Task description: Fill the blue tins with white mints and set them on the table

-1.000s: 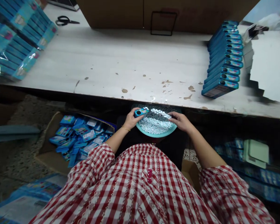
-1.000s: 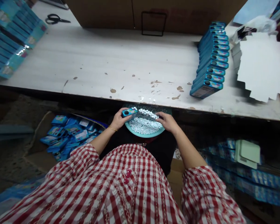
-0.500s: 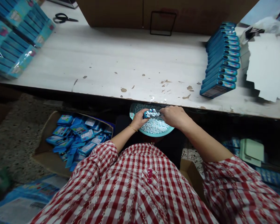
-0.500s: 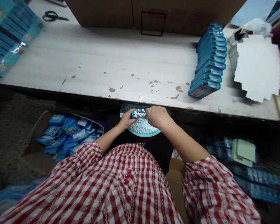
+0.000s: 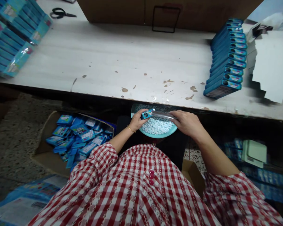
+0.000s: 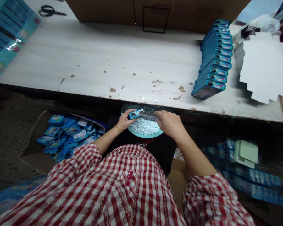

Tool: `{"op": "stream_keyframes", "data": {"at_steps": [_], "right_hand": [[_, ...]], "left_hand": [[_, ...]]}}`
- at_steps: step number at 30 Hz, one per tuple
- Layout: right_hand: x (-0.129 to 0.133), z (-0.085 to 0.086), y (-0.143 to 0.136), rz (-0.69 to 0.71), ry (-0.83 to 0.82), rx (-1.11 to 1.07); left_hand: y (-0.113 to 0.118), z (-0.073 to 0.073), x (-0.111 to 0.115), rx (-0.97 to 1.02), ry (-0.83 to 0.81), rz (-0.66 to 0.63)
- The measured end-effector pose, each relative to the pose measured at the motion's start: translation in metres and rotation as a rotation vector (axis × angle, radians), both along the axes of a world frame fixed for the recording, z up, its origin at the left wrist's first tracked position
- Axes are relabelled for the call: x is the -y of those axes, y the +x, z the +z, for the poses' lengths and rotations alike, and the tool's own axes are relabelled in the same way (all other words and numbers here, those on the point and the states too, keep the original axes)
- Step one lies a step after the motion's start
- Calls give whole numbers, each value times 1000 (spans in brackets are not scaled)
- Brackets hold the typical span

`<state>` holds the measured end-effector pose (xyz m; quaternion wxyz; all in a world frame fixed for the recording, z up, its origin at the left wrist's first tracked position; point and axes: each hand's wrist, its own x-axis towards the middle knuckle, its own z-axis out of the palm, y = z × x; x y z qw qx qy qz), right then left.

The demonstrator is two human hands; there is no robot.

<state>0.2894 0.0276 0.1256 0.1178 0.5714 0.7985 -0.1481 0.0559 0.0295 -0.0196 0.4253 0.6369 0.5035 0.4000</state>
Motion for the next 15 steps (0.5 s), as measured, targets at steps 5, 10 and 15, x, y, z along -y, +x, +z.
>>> {"op": "stream_keyframes", "data": {"at_steps": [5, 10, 15], "right_hand": [[5, -60, 42, -141, -86, 51], [5, -138, 9, -226, -188, -37], [-8, -179, -33, -321, -187, -251]], "left_hand": [[-9, -5, 7, 105, -73, 33], [-5, -19, 3, 132, -247, 163], [8, -27, -3, 250, -319, 206]]}}
